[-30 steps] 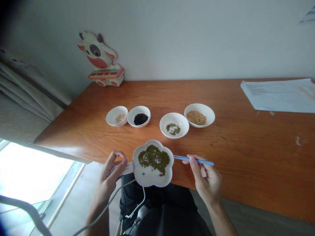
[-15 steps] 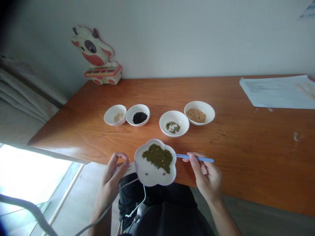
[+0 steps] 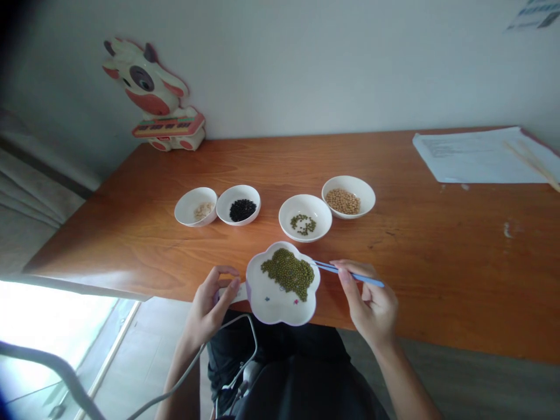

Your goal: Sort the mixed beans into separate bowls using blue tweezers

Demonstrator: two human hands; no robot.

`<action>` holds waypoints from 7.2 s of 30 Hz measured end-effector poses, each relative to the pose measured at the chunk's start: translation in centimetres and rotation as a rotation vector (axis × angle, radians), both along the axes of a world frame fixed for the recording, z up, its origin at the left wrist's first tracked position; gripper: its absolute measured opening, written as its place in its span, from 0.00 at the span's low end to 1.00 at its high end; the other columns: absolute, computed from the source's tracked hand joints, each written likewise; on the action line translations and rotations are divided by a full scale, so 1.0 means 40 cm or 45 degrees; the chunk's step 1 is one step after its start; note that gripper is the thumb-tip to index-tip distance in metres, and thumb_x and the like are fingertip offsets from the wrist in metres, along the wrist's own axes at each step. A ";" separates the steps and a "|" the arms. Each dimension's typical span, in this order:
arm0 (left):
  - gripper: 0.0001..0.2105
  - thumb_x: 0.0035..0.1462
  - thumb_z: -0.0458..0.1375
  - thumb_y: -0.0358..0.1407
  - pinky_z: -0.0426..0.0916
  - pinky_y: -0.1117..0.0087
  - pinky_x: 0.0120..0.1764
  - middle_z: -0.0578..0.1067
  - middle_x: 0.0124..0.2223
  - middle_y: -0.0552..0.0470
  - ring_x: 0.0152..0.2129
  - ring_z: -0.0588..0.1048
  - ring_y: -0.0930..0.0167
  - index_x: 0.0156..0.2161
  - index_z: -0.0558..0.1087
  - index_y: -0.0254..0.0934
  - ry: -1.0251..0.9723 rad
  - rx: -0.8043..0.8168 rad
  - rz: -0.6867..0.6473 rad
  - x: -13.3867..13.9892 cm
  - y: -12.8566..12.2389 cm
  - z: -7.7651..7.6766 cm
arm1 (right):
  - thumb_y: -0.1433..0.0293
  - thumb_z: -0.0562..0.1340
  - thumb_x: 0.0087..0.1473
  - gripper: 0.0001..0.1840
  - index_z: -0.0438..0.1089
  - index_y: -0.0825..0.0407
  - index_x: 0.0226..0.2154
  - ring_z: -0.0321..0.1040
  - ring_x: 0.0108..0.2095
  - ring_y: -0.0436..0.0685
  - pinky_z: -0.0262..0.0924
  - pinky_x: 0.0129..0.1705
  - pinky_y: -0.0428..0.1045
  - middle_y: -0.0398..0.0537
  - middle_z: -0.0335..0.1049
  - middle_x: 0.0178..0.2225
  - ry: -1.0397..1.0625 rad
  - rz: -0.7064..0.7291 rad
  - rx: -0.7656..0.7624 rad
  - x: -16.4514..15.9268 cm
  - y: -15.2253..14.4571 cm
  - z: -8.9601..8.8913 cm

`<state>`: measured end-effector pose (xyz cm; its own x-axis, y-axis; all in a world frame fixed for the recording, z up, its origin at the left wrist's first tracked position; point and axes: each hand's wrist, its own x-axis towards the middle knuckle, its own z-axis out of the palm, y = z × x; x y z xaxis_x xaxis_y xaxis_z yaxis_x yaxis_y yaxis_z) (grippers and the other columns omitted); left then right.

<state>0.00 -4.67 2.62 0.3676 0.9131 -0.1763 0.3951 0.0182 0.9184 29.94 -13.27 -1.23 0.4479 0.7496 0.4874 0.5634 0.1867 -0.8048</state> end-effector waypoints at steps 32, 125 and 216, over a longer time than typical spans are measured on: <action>0.15 0.69 0.57 0.45 0.63 0.74 0.28 0.76 0.28 0.55 0.23 0.70 0.74 0.36 0.76 0.36 0.202 0.285 -0.195 -0.007 0.098 -0.040 | 0.64 0.60 0.68 0.06 0.66 0.48 0.44 0.81 0.32 0.54 0.80 0.34 0.50 0.49 0.83 0.39 0.408 0.181 -0.021 0.007 0.041 0.012; 0.14 0.69 0.56 0.44 0.61 0.74 0.28 0.75 0.27 0.54 0.23 0.70 0.73 0.35 0.75 0.37 0.178 0.231 -0.225 -0.008 0.100 -0.035 | 0.75 0.68 0.58 0.21 0.77 0.36 0.50 0.81 0.40 0.58 0.78 0.42 0.56 0.38 0.83 0.43 -0.530 0.444 0.065 0.097 0.139 0.192; 0.17 0.70 0.55 0.46 0.62 0.74 0.29 0.76 0.28 0.53 0.23 0.71 0.73 0.36 0.75 0.36 0.188 0.243 -0.215 -0.004 0.097 -0.029 | 0.73 0.66 0.61 0.15 0.76 0.40 0.49 0.79 0.41 0.56 0.75 0.44 0.53 0.41 0.82 0.43 -0.576 0.616 -0.074 0.108 0.146 0.211</action>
